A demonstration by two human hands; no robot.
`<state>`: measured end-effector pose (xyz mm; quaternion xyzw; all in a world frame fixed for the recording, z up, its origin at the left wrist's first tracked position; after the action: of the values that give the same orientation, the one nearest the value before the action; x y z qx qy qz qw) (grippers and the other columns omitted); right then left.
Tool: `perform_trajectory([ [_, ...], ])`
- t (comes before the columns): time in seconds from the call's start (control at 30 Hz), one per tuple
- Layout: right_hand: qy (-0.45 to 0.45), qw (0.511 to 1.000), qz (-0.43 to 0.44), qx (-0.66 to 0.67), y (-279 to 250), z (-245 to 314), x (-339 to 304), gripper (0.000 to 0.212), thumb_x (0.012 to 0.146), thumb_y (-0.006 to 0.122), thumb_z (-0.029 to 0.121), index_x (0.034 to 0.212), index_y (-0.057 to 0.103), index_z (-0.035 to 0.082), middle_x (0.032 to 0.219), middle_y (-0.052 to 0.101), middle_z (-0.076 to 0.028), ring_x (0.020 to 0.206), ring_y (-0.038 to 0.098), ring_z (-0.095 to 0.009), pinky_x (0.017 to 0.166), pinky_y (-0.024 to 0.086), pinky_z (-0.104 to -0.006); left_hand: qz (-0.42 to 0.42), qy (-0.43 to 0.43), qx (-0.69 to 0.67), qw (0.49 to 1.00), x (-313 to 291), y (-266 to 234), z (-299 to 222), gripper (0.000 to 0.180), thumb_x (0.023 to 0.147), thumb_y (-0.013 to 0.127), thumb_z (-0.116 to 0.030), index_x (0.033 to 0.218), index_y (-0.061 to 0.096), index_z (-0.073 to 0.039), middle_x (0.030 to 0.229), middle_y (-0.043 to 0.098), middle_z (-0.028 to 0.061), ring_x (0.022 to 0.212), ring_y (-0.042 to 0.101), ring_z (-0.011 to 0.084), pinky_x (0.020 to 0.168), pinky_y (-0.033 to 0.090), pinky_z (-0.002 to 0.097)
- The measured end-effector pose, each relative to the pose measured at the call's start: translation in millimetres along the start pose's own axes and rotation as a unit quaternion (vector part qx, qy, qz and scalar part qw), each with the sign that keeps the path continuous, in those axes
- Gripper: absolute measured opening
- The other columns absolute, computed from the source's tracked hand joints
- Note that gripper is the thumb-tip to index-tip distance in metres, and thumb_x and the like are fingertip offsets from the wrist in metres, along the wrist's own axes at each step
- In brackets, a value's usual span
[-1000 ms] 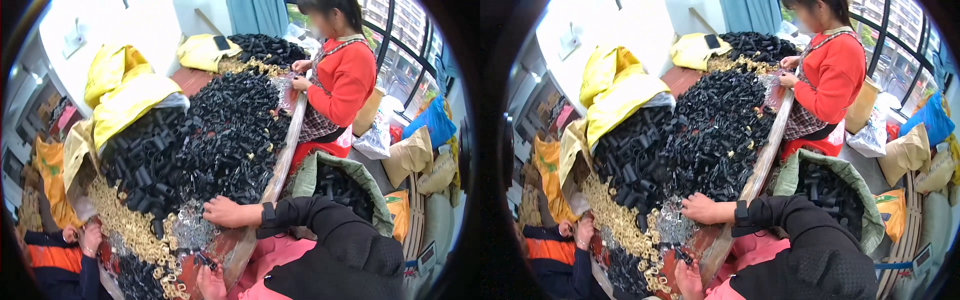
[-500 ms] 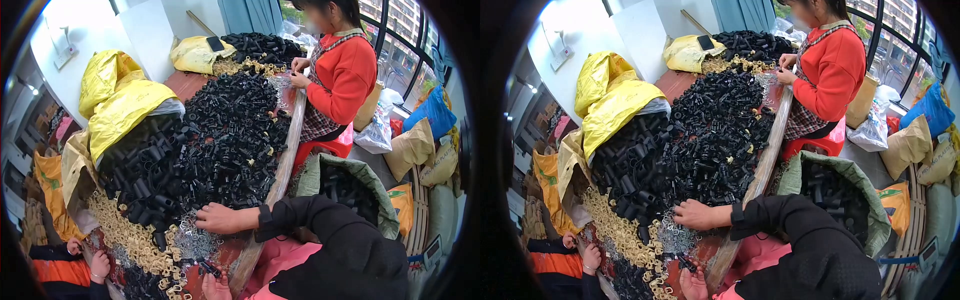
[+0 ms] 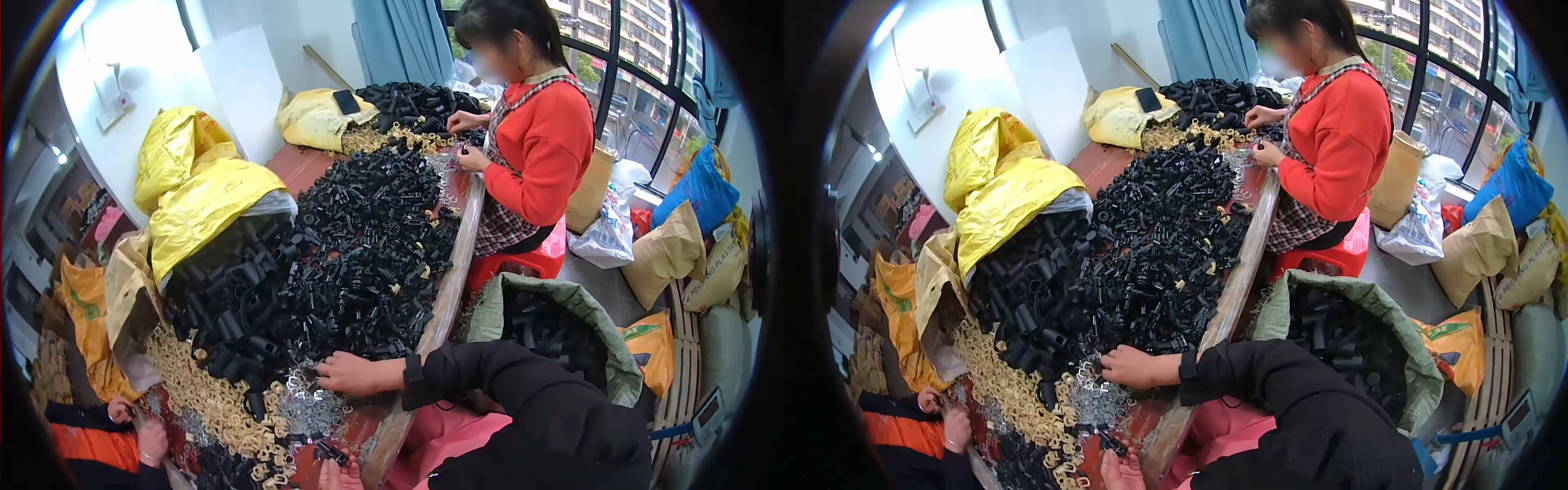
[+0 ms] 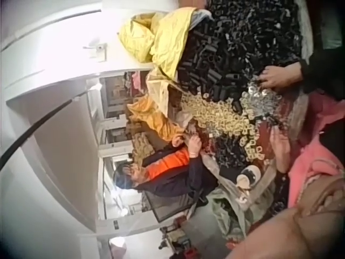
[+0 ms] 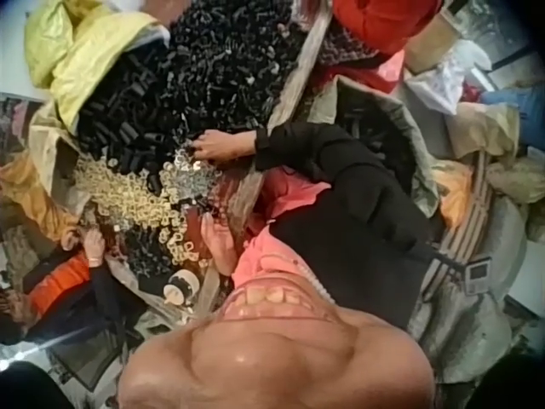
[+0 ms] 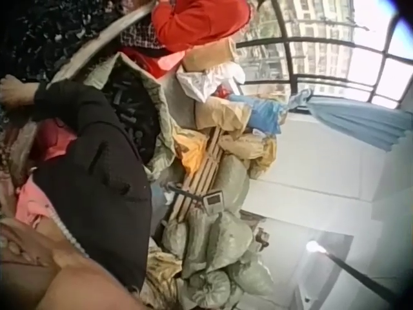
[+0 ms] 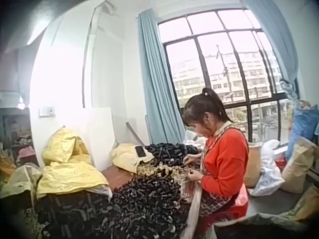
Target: The person assembles components by hand by inserting a small beige clip into a black plastic part and then sliding that assembly into a larger black cylindrical sleeve. This process is repeated multiple times with parts taken from the table.
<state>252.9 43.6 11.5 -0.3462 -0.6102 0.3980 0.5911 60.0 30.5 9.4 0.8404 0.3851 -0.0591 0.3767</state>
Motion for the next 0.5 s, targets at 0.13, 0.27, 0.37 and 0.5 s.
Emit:
perform_trajectory([
  [0.13, -0.005, 0.999, 0.021, 0.038, 0.3, -1.1, 3.8, 0.013, 0.065, 0.054, 0.018, 0.075, 0.05, 0.011, 0.079, 0.047, -0.006, 0.071, 0.05, -0.021, 0.058, 0.039, -0.0336, -0.025, 0.031, -0.015, 0.999, -8.1, -5.4, -3.2, 0.019, 0.085, 0.049, -0.013, 0.101, 0.049, -0.003, 0.077, 0.051, 0.0038, 0.072, 0.048, 0.0121, 0.069, 0.043, 0.0258],
  [0.27, 0.031, 0.996, 0.059, 0.056, -5.9, -14.4, 24.5, 0.015, 0.06, 0.057, 0.018, 0.069, 0.049, 0.009, 0.073, 0.048, -0.008, 0.066, 0.053, -0.025, 0.051, 0.042, -0.0371, -0.012, 0.063, -0.009, 0.998, 13.0, -24.2, -3.1, 0.022, 0.084, 0.044, -0.007, 0.104, 0.046, 0.003, 0.096, 0.054, 0.0109, 0.083, 0.054, 0.0168, 0.069, 0.047, 0.0255],
  [0.37, 0.012, 0.999, 0.036, 0.014, -10.0, -13.8, 39.9, 0.013, 0.06, 0.056, 0.014, 0.07, 0.049, 0.01, 0.072, 0.048, -0.006, 0.066, 0.052, -0.024, 0.054, 0.043, -0.0361, 0.005, 0.046, -0.004, 0.999, 17.4, -24.6, -6.3, 0.023, 0.085, 0.045, -0.011, 0.104, 0.047, 0.003, 0.096, 0.055, 0.0107, 0.085, 0.055, 0.0171, 0.073, 0.046, 0.027],
  [0.5, 0.024, 0.99, 0.126, 0.057, 16.7, -7.0, 44.5, 0.008, 0.069, 0.055, 0.012, 0.072, 0.049, 0.007, 0.073, 0.048, -0.009, 0.062, 0.054, -0.029, 0.056, 0.044, -0.0385, -0.005, 0.014, -0.028, 0.999, 16.7, -35.1, -6.4, 0.027, 0.084, 0.049, -0.013, 0.106, 0.047, 0.003, 0.096, 0.057, 0.012, 0.079, 0.058, 0.0167, 0.072, 0.048, 0.0254],
])
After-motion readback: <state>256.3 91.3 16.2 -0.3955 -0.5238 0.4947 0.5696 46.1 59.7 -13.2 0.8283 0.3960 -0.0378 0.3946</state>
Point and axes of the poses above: each hand's wrist, its own x-axis towards the middle knuckle, its own y-axis out of the palm, z = x × y, the point moved 7 cm from there along x, towards the middle knuckle
